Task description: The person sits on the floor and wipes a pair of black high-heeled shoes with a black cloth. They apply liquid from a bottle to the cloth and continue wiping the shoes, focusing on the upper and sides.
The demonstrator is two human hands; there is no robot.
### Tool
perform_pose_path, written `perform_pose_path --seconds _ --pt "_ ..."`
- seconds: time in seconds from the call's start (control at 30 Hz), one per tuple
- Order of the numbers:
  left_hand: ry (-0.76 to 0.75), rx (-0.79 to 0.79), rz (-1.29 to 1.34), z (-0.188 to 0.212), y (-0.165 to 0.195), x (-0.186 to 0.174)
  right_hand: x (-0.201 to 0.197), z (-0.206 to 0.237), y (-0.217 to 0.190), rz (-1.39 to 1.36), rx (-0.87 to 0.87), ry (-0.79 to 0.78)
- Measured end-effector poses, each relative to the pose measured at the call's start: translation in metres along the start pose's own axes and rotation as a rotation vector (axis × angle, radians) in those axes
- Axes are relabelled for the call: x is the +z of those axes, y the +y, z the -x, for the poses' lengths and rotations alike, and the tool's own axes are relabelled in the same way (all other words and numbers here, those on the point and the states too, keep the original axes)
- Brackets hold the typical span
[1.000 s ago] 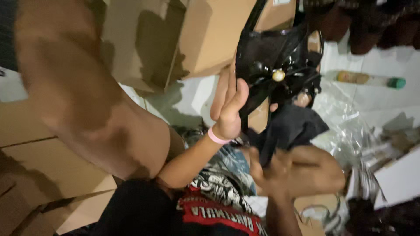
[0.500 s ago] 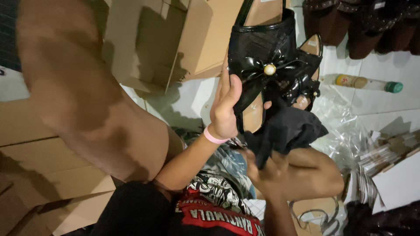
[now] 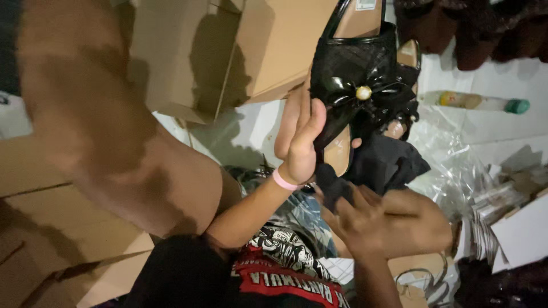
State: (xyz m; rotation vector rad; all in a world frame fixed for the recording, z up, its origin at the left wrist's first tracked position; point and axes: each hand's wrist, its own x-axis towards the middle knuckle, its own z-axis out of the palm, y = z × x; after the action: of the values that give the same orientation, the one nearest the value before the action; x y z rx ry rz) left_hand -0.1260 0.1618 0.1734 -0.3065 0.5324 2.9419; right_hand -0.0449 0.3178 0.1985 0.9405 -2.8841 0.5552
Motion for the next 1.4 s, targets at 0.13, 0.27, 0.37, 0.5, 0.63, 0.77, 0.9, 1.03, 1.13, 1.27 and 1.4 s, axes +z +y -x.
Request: perform_pose_path --seconds 0.13,0.27,0.37,0.5,0.63,0.77,0.9,1.03,1.13,1.27,1.4 --pt "0.018 0.058 0.037 -0.003 0.002 -0.003 0.014 0.002 -0.001 -0.012 0.027 0.073" --pt "0.088 0.081 -0.002 -0.005 -0.002 -0.007 0.006 0.012 -0.002 0.083 0.094 -0.029" --pt "0.136 0.087 -0.087 0.001 -0.008 -0.001 0.010 0.011 0.001 0.081 0.094 -0.044" --pt "0.152 0.169 -0.111 -0.001 -0.001 0.002 0.019 0.007 0.000 0.077 0.036 0.090" --pt "0.159 0.218 -0.035 -0.004 0.001 0.007 0.005 0.019 -0.002 0.042 0.095 -0.020" --pt "0.169 0.111 -0.022 0.000 -0.003 0.006 0.013 0.022 0.004 0.020 0.077 0.085" --pt "0.076 0.065 0.051 0.005 -0.004 -0.002 0.022 0.020 0.003 0.074 0.083 0.102" --pt "-0.023 0.095 0.148 0.003 -0.006 -0.008 0.009 0.025 0.000 0.034 0.165 0.043" --pt "0.070 0.023 0.027 0.006 -0.012 -0.011 0.006 0.026 0.000 0.039 0.124 0.007" --pt "0.027 0.323 -0.495 0.006 -0.020 -0.020 0.021 0.021 0.002 -0.016 0.077 0.108" --pt "-0.117 -0.037 0.236 0.003 -0.019 -0.033 0.017 0.044 0.009 0.125 -0.109 0.073"
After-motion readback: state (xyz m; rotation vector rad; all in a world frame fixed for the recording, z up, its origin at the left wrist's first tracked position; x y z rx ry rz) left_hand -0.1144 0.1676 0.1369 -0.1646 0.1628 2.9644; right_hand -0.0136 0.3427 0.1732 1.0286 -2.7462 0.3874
